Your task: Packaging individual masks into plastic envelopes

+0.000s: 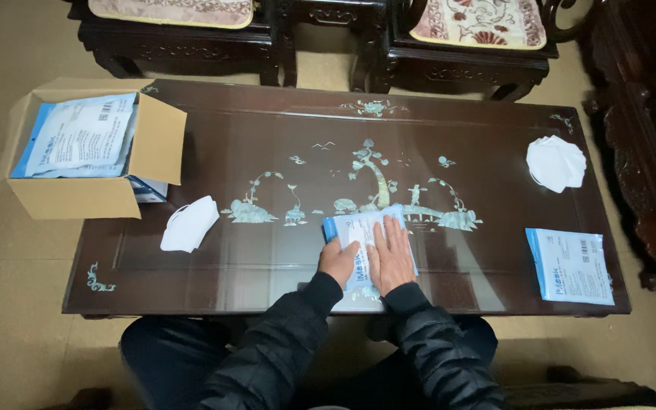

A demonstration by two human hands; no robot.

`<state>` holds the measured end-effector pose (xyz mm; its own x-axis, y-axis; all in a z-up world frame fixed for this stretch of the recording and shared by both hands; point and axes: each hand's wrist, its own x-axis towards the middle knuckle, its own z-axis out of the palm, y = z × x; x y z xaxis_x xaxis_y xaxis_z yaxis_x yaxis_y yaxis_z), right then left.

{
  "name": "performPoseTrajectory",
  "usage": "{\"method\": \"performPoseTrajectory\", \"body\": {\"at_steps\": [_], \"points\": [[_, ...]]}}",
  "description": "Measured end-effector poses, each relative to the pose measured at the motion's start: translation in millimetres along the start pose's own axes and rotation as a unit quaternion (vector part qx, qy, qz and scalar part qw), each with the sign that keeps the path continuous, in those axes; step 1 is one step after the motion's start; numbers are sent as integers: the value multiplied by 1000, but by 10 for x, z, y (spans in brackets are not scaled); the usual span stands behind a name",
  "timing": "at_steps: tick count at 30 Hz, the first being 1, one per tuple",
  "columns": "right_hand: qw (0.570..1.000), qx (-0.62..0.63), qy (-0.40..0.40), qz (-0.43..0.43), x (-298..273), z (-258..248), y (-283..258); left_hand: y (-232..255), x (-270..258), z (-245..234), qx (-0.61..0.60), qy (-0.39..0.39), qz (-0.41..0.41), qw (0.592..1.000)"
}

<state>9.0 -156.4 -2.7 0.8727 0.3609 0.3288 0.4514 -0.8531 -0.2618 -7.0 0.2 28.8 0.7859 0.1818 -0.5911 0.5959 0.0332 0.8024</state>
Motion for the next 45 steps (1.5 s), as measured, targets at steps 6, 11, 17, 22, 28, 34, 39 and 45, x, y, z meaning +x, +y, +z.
{"method": "performPoseTrajectory", "body": {"at_steps": [6,11,17,22,28,34,39,45], "points": [[1000,-2,-13,1,-8,26,27,0,-12,-17,-25,-6,14,1000],[1000,-15,-18,-3,-12,61,49,-394,407,1,10,-11,28,999],[999,-34,-3,-3,10,55,34,-411,475,-364,-85,22,64,994],[999,-38,8,5,27,49,69,-295,282,-707,-195,27,70,978],[986,-140,86,20,-84,34,813,-409,292,-722,-200,10,83,976],[968,-209,136,-23,-392,112,1911,-855,730,-665,-240,3,120,963],[986,-110,79,97,-438,-5,1839,-784,694,-1228,-155,109,194,963],[993,-45,38,99,-322,-437,1360,-580,436,-3020,303,440,386,752]]}}
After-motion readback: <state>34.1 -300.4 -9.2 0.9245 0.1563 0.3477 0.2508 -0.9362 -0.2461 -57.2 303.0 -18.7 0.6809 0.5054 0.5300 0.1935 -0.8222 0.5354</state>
